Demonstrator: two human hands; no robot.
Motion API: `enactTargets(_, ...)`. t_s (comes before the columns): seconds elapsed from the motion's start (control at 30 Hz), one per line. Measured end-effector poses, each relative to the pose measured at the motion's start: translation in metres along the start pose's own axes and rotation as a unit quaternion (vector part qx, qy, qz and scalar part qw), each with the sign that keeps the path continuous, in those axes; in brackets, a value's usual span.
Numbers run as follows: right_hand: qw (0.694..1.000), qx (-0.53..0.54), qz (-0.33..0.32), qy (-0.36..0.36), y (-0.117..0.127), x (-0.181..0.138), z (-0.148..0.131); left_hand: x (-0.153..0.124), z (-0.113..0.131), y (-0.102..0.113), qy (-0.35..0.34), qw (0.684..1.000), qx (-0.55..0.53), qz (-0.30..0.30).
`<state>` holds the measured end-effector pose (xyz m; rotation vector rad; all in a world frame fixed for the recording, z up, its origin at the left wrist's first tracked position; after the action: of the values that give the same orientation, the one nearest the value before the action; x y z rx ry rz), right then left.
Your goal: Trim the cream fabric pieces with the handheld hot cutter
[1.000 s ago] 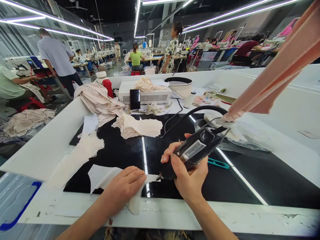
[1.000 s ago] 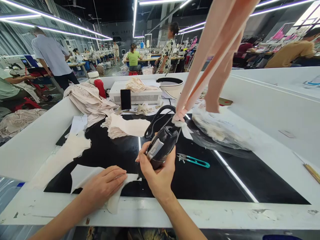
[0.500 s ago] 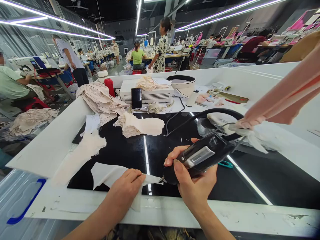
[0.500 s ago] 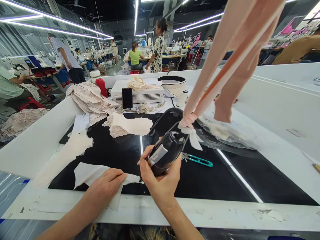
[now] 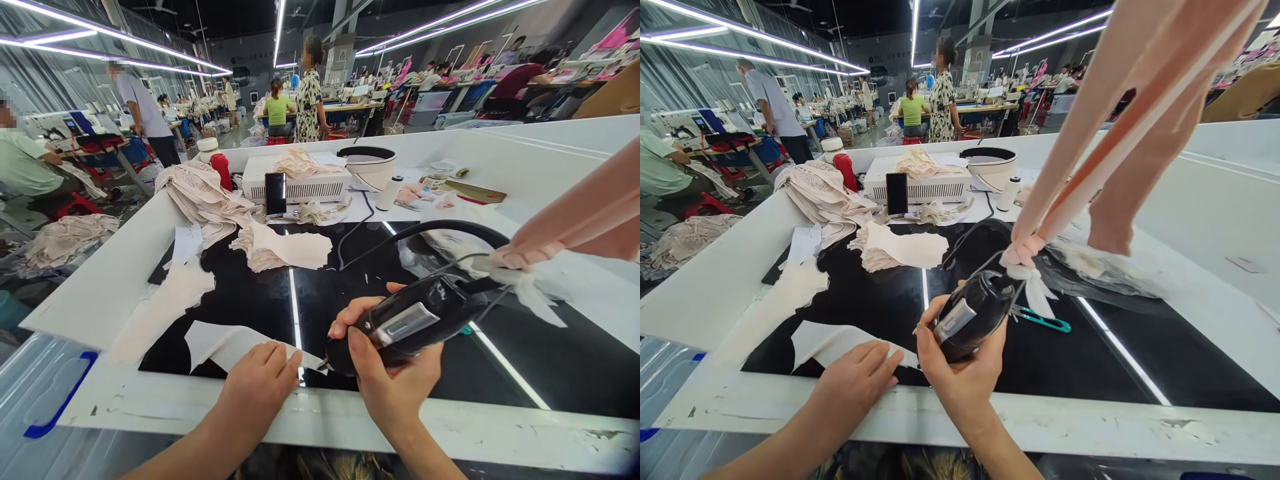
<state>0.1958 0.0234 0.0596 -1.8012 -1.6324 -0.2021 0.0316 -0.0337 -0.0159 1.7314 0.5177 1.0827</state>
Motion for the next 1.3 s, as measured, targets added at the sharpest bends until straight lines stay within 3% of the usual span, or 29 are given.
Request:
enactTargets(0.37,1.0,0.022,-0.005,-0.015,0.001,0.001,0.002,-0.007,0.016,-0.01,0.015,1.0,0.015,0.004)
enactTargets(0.73,0.998,0.049,-0.026,-0.022,-0.014,0.013,0.021,-0.006,0.018,-0.007,0.02,0.999,0.021,-0.015)
enactTargets(1.3,0.998,0.053,-0.029,-0.023,-0.027,0.015,0.026,-0.008,0.009,-0.007,-0.007,1.0,-0.006,-0.012)
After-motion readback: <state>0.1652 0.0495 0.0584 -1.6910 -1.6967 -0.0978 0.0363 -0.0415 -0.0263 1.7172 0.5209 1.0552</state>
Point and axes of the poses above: each hand's wrist, its own x-axis towards the middle knuckle, its own y-axis out of the back of the hand, z = x × y, the point moved 1 cm from there along x, towards the middle knuckle, and after that the axes turned 2 degrees about x, right-handed, at the moved point
